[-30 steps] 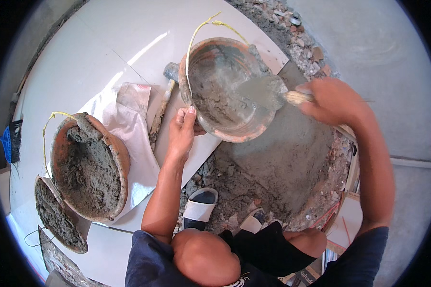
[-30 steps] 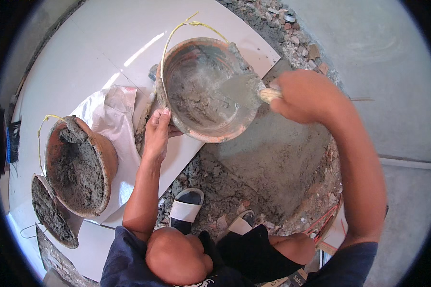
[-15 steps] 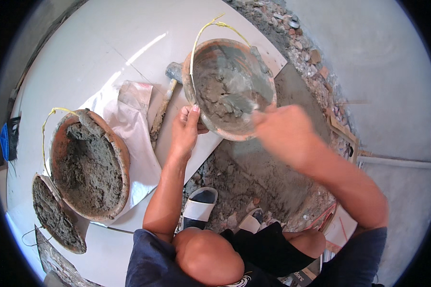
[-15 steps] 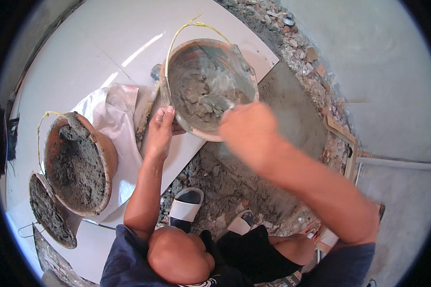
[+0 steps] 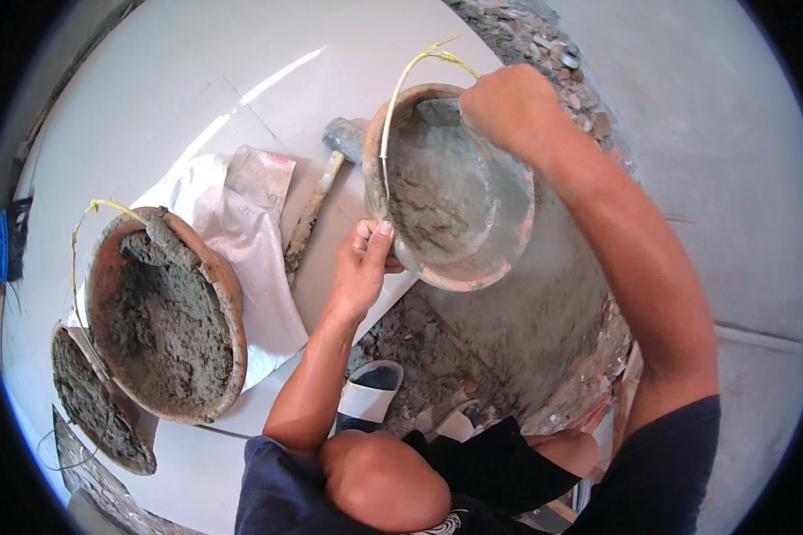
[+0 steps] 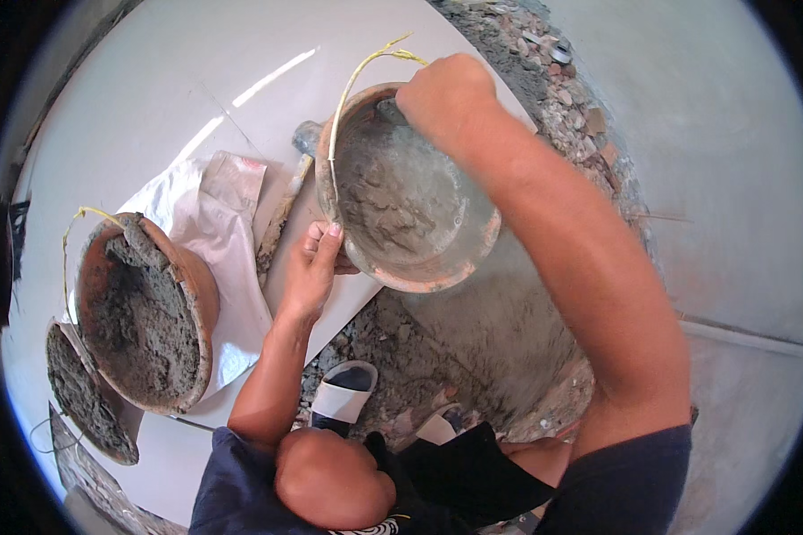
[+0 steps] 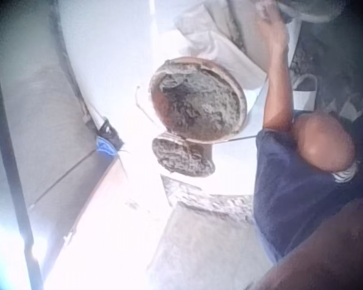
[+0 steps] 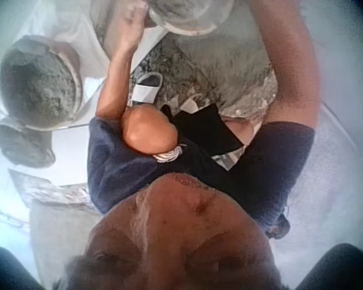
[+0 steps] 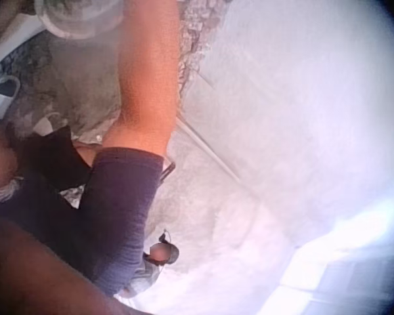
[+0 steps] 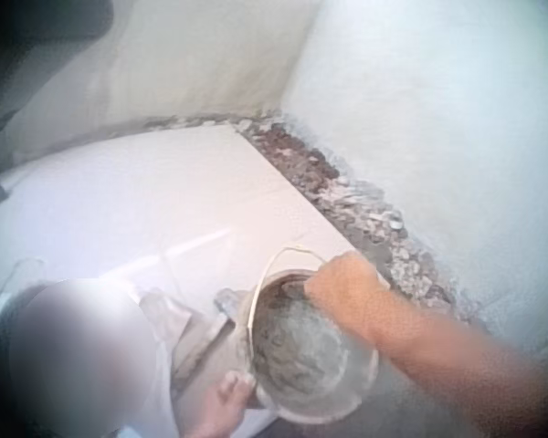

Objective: The person spreads cement on the floor using a trowel, places a large white tile onto the cement, and taps it with a rubber mallet to level it. They then use a string line and hammer to adjust alignment.

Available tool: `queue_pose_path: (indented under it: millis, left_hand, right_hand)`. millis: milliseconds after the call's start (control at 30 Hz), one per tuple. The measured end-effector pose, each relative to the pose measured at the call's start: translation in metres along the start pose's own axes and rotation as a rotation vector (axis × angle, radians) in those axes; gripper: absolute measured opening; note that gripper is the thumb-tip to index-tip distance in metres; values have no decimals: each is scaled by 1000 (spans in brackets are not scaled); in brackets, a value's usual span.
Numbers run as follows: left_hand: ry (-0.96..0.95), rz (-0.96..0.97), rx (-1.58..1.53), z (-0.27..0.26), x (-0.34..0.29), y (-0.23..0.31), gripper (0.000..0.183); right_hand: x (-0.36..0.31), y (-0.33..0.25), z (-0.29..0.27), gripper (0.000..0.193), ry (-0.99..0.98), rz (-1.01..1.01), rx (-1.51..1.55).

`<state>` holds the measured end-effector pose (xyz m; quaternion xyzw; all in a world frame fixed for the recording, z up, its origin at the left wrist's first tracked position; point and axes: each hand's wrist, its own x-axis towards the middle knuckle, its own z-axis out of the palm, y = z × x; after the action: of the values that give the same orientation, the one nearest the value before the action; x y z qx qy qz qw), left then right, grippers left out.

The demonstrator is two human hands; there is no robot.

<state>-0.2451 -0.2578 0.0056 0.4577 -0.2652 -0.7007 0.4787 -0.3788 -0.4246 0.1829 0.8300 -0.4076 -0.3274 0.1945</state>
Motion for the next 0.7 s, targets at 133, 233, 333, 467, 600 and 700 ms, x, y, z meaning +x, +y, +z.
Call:
queue_pose_path:
  millis: [133, 233, 333, 467, 600, 700]
  left_hand:
    - [-7, -8, 7, 0, 1, 0, 34]
    - [-24, 20, 17, -2, 3, 1, 33]
    - [-27, 26, 42, -3, 3, 0, 34]
    - [-11, 32, 70, -2, 3, -1, 34]
    - [-18, 21, 57, -2, 3, 0, 34]
    - [-13, 39, 89, -2, 2, 1, 34]
  right_hand:
    - [-22, -40, 28, 12, 67, -65, 42]
    - [-59, -77, 40, 20, 48, -14, 94]
    - [-101, -110, 53, 36, 71, 98, 74]
    - [-137, -132, 61, 54, -20, 227, 99]
    - [-153, -127, 46, 48, -83, 267, 256]
    - [-152, -77, 25, 47, -209, 332, 381]
